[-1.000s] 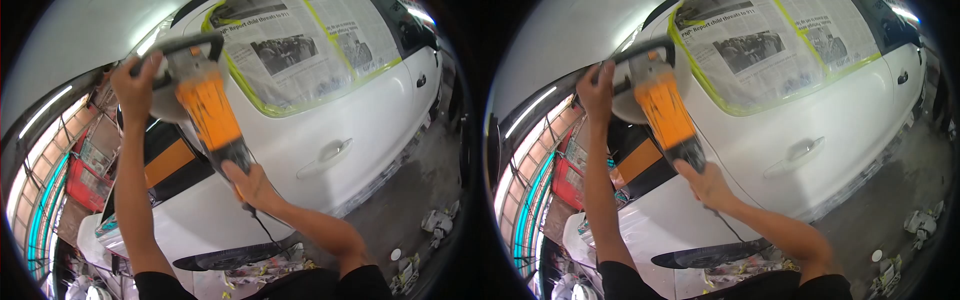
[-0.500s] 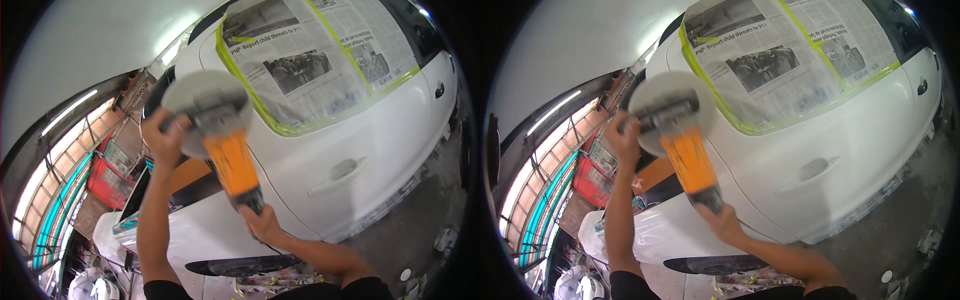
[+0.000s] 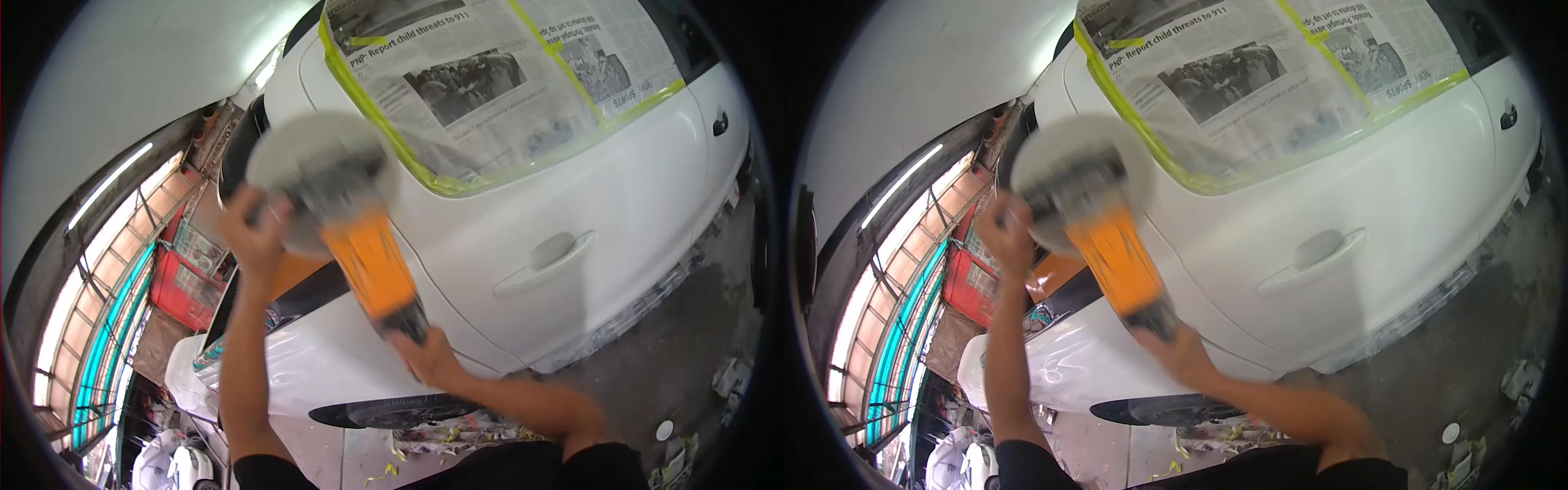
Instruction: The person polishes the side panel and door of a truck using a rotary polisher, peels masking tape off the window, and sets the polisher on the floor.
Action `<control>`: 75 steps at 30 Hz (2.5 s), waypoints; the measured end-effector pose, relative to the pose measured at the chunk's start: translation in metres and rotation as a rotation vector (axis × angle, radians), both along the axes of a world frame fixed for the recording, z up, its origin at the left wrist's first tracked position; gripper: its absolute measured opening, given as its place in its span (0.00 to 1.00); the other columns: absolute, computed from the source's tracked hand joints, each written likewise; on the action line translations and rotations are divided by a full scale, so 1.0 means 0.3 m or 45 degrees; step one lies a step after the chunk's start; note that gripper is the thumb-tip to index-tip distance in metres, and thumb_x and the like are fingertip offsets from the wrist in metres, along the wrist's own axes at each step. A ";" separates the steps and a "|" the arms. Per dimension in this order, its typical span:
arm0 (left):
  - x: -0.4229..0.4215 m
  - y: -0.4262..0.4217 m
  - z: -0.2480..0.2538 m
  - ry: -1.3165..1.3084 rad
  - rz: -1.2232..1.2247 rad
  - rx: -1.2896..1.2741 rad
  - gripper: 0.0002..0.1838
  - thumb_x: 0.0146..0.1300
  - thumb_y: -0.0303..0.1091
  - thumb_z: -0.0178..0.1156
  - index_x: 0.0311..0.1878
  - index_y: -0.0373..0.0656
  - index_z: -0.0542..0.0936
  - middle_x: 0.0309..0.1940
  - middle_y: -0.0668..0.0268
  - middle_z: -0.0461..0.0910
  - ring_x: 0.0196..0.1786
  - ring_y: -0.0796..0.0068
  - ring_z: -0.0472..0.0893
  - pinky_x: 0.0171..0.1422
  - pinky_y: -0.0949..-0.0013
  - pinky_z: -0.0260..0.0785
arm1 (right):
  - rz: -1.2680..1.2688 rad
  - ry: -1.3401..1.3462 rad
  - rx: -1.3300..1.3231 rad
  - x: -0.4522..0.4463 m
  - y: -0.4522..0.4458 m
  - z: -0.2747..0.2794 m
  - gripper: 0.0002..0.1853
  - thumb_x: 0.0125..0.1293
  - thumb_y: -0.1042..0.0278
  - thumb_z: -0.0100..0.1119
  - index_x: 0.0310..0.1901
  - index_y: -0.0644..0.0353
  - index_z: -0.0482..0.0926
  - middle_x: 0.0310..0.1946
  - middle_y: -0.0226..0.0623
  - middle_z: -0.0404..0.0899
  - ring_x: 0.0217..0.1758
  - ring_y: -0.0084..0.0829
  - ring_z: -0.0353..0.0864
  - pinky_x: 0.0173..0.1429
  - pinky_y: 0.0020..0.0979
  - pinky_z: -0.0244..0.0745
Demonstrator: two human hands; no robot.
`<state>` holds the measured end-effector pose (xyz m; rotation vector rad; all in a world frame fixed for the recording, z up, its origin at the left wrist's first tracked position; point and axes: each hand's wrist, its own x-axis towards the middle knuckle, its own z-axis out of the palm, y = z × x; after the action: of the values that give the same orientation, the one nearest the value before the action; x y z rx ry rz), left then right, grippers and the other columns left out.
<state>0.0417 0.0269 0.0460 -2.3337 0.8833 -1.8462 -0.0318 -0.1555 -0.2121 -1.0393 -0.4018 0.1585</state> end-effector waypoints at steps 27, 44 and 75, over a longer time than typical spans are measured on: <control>0.132 0.000 0.277 0.116 0.073 -0.376 0.29 0.61 0.50 0.71 0.48 0.28 0.82 0.32 0.57 0.82 0.38 0.63 0.79 0.50 0.58 0.69 | -0.029 -0.104 -0.049 0.215 0.042 0.218 0.27 0.66 0.41 0.65 0.26 0.62 0.77 0.16 0.31 0.72 0.20 0.21 0.70 0.25 0.31 0.67; 0.167 -0.034 0.270 0.177 -0.276 -0.470 0.20 0.63 0.45 0.68 0.42 0.35 0.83 0.26 0.65 0.79 0.29 0.73 0.77 0.38 0.67 0.69 | -0.176 -0.173 -0.189 0.266 0.016 0.278 0.30 0.67 0.41 0.62 0.19 0.61 0.75 0.12 0.32 0.71 0.14 0.25 0.72 0.22 0.32 0.67; 0.192 0.010 0.532 0.000 -0.175 -0.501 0.33 0.64 0.59 0.67 0.28 0.30 0.77 0.17 0.69 0.65 0.26 0.77 0.64 0.32 0.66 0.57 | -0.003 -0.249 -0.244 0.366 0.052 0.521 0.37 0.62 0.31 0.63 0.22 0.67 0.78 0.13 0.35 0.72 0.15 0.29 0.74 0.22 0.36 0.69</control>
<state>0.0993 0.0300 0.2056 -2.5423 0.7549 -2.2553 0.0781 -0.1400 -0.0559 -1.2488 -0.5706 0.0942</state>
